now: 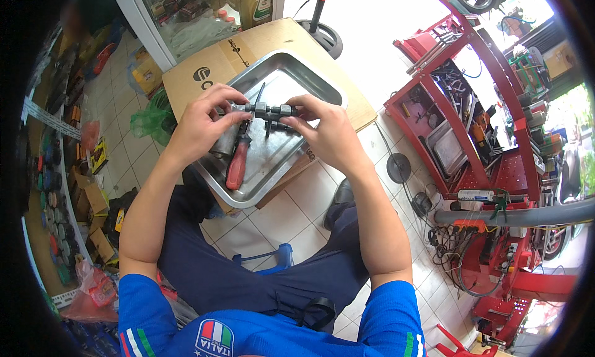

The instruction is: The person is holding a metal camshaft over a metal tray and turning it with their hands to inspect the surfaces. They align a small metal piece onto the camshaft and rotate the assembly to check the fit of the components.

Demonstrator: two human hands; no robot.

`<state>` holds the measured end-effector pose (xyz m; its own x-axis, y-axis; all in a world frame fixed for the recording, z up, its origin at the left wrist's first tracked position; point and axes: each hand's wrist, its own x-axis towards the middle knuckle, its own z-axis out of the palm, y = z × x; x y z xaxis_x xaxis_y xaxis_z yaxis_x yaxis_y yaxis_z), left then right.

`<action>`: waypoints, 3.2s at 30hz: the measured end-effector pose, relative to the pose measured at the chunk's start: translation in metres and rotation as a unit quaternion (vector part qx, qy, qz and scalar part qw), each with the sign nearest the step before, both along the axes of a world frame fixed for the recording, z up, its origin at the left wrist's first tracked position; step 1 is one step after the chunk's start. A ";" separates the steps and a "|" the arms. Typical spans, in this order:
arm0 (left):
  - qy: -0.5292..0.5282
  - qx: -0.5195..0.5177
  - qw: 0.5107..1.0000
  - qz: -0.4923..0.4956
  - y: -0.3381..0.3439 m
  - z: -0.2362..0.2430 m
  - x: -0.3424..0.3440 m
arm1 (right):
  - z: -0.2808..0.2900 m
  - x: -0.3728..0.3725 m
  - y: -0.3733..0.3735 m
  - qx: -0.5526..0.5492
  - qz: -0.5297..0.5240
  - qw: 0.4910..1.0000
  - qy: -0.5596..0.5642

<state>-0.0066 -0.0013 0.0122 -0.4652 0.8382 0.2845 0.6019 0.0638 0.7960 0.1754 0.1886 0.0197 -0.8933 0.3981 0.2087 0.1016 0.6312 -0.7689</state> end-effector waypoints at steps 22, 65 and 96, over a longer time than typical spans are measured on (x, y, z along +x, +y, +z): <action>-0.013 0.025 0.999 0.019 0.003 0.000 0.005 | -0.009 -0.002 0.006 -0.013 0.029 0.999 0.031; 0.007 0.032 0.999 0.016 0.003 0.004 0.007 | -0.013 0.000 0.010 0.005 0.045 0.997 0.060; 0.018 0.043 0.999 0.006 0.003 0.000 -0.001 | -0.013 -0.001 0.009 0.016 0.025 0.999 0.032</action>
<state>-0.0075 0.0021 0.0121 -0.4631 0.8043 0.3723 0.6292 0.0024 0.7772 0.1745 0.1973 0.0067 -0.8957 0.3461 0.2792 0.0205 0.6593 -0.7516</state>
